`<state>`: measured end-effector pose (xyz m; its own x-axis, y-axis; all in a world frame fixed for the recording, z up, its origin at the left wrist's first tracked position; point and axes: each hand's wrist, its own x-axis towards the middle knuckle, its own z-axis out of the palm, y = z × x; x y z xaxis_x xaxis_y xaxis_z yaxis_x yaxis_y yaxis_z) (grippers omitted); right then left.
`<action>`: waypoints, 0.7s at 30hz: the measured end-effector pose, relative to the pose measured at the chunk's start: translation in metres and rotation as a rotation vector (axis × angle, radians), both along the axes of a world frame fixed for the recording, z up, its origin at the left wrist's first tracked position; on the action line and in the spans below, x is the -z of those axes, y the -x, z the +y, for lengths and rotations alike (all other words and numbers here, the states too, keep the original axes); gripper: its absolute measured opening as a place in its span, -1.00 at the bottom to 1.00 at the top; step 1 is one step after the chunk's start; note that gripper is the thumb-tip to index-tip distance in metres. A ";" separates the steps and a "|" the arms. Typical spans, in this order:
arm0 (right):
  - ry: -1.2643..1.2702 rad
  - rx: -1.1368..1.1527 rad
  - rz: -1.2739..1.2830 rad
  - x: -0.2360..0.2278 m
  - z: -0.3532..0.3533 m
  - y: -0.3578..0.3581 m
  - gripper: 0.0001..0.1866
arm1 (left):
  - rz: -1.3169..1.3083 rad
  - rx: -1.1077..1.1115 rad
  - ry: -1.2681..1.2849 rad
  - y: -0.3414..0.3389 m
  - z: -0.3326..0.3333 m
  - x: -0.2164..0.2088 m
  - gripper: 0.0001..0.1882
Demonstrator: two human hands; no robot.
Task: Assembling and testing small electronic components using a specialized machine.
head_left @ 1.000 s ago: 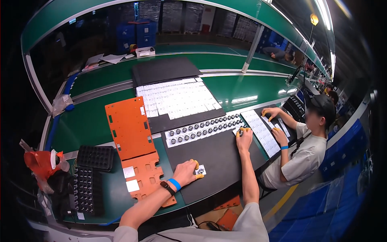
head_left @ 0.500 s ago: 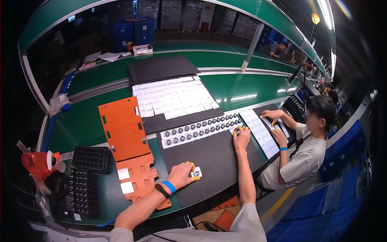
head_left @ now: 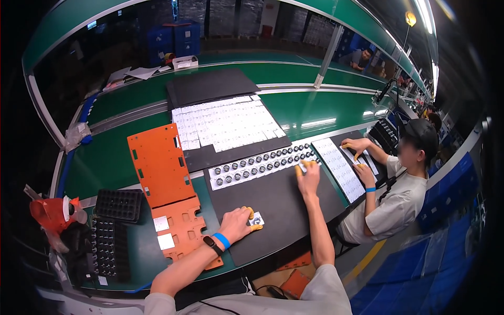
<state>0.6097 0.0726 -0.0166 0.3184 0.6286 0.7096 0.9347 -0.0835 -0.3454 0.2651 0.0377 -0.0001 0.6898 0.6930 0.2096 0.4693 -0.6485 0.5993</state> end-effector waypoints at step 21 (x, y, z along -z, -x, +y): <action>0.708 -0.305 -0.022 -0.065 -0.068 0.128 -0.69 | -0.273 -0.327 0.178 0.003 0.009 -0.010 -0.72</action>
